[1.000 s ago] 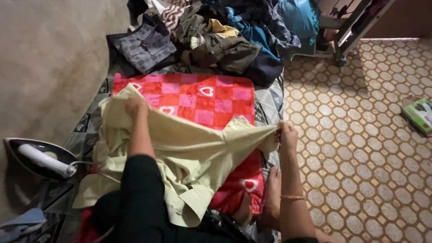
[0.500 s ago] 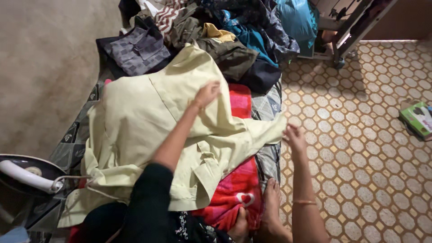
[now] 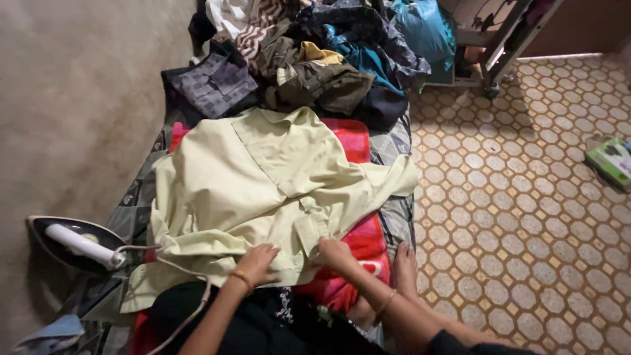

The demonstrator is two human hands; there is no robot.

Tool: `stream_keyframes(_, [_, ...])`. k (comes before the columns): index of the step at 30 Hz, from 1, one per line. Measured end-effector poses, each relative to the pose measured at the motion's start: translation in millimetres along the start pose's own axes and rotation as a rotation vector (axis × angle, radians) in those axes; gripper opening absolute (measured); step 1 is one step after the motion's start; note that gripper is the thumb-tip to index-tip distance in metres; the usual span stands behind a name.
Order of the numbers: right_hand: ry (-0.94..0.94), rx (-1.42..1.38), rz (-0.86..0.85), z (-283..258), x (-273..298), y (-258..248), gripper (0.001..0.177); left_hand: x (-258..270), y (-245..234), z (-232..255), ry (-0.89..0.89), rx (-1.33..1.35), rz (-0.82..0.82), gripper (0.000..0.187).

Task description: The person irons a light yellow shirt laid out on a red patterned mat on the floor. They smooth the fabric, iron the body and sleeves, and then button the shirt before finishing.

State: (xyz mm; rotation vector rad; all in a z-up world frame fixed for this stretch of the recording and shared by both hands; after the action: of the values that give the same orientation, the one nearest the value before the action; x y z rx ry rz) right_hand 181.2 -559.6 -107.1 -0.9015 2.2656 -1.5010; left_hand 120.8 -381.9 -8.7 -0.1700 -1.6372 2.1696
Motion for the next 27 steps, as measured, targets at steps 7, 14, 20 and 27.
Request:
stream_keyframes(7, [0.111,-0.108,0.331,1.8,9.7,-51.6,0.020,-73.7,-38.6,89.5,0.352,-0.128,0.321,0.090])
stream_keyframes(14, [0.435,0.070,0.290,95.7,60.3,-83.6,0.029,-133.7,78.8,127.9,0.621,-0.532,-0.042,0.032])
stream_keyframes(20, [0.478,0.004,0.318,113.4,71.9,-86.4,0.033,-153.9,79.1,118.4,0.593,-0.862,-0.150,0.033])
stream_keyframes(27, [0.339,-0.067,-0.019,72.6,66.1,-35.6,0.051,-156.0,31.4,128.9,0.981,-0.858,-0.104,0.019])
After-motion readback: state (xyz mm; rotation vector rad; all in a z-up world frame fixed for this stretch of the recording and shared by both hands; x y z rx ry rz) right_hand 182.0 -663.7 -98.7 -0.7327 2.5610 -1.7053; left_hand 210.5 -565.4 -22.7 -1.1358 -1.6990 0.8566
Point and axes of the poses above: each hand's wrist, its own x-axis away from the middle knuckle, its own y-axis out of the palm, z = x × y, the point moved 9 cm from there along -x, towards the middle knuckle, and after that the axes turned 4 degrees about z, right-handed, at the moved point
